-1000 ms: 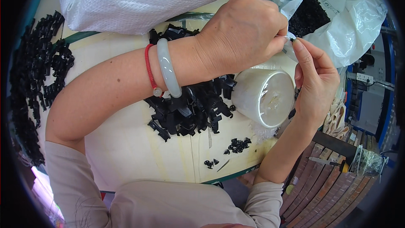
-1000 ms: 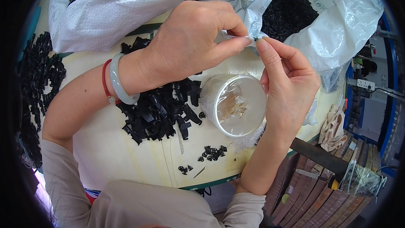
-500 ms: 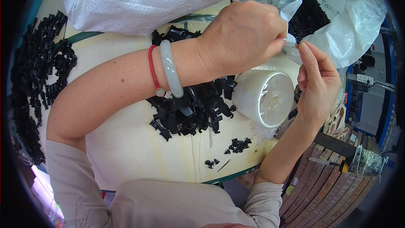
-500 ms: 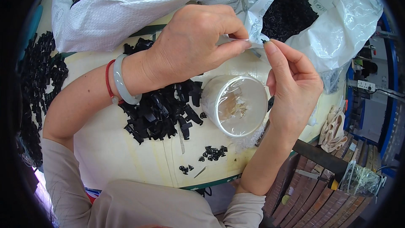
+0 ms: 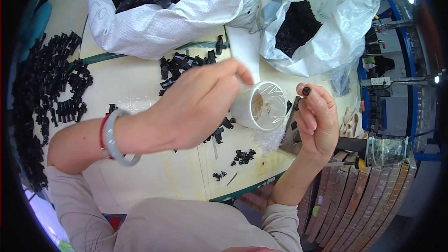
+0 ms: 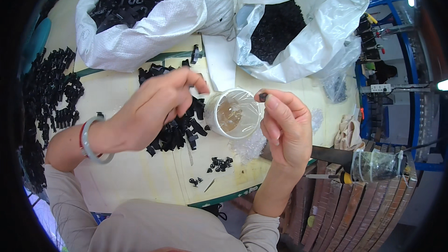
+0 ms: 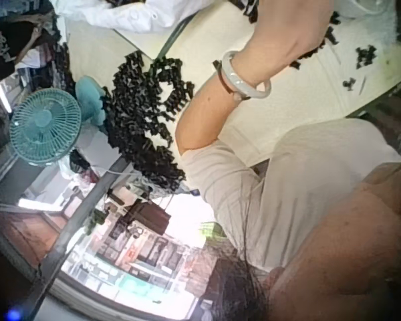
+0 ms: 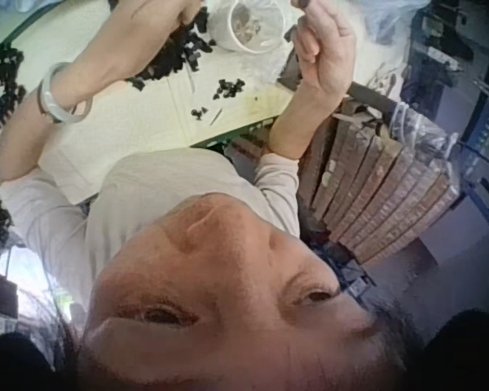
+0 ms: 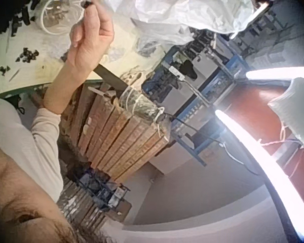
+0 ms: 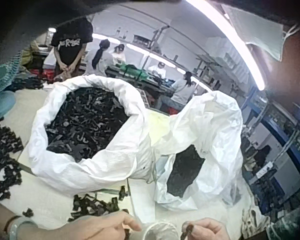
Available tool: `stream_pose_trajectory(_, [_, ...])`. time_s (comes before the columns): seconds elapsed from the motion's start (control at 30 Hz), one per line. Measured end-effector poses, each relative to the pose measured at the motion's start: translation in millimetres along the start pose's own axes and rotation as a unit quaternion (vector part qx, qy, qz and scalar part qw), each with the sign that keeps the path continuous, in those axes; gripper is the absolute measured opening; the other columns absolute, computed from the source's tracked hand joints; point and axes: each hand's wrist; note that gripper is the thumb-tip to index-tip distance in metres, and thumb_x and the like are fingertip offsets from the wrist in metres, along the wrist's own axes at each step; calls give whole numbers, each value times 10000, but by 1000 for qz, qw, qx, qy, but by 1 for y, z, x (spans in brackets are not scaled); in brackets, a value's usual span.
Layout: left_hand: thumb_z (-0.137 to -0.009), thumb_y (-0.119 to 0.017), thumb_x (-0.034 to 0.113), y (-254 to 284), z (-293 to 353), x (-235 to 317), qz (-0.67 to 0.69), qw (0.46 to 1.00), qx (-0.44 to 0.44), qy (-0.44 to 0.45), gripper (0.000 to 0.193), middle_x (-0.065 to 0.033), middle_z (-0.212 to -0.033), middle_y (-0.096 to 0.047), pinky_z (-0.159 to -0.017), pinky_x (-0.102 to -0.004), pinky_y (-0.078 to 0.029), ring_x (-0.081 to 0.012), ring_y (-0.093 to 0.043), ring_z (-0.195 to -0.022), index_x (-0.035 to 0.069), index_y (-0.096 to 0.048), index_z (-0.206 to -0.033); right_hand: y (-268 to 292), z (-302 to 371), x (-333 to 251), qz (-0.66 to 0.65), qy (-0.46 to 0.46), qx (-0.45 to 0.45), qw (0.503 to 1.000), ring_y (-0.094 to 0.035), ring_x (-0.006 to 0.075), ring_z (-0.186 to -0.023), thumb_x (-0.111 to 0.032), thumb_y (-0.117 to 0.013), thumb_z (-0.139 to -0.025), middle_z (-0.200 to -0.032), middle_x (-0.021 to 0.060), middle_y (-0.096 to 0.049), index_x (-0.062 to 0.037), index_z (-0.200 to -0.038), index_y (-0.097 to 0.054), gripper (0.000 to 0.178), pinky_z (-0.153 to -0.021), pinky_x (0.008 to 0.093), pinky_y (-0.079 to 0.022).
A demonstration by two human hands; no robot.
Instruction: Manually assembling small black plastic components by inserting pins into frames.
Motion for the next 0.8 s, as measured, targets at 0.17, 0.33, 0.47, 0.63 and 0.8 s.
stream_pose_trajectory(0.17, [-841,-372,60,1,39,12,182,949,-118,230,450,-57,-925,-491,-639,-232,-469,-109,-504,-691,-2,-353,-1286,-6,13,-1,23,5,1,1000,-399,21,-413,-35,-575,-881,-882,128,-675,50,-990,-633,150,-378,160,-292])
stream_pose_trajectory(0.33, [-859,-486,-48,-3,62,-7,212,943,-177,184,553,-95,-1016,-524,-756,-259,-515,-147,-597,-872,7,-258,-1360,-23,31,6,138,75,34,987,-474,34,-475,77,-634,-800,-918,141,-671,48,-937,-657,142,-401,151,-333])
stream_pose_trajectory(0.47, [-857,-585,-19,0,65,1,202,944,-156,209,509,-85,-1000,-597,-715,-220,-510,-97,-616,-846,-4,-357,-1312,-29,37,8,178,97,37,979,-501,37,-500,91,-639,-790,-930,149,-668,50,-914,-666,134,-412,147,-357])
stream_pose_trajectory(0.63, [-861,-610,15,-8,71,-17,212,958,-123,151,349,-56,-960,-642,-680,-199,-489,-48,-598,-818,-2,-520,-1198,-41,52,12,239,136,13,961,-539,43,-553,126,-650,-763,-933,150,-666,53,-893,-670,150,-432,148,-395])
stream_pose_trajectory(0.8, [-942,-499,113,-13,72,-16,179,964,-125,152,365,-30,-968,-657,-739,-218,-449,-45,-536,-854,-17,-477,-1282,-44,56,24,248,111,-8,962,-537,40,-558,125,-655,-757,-919,155,-666,53,-879,-671,143,-433,146,-396])
Point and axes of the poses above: each hand's wrist, its own z-axis away from the middle knuckle, its own y-axis out of the back of the hand, x = y × z
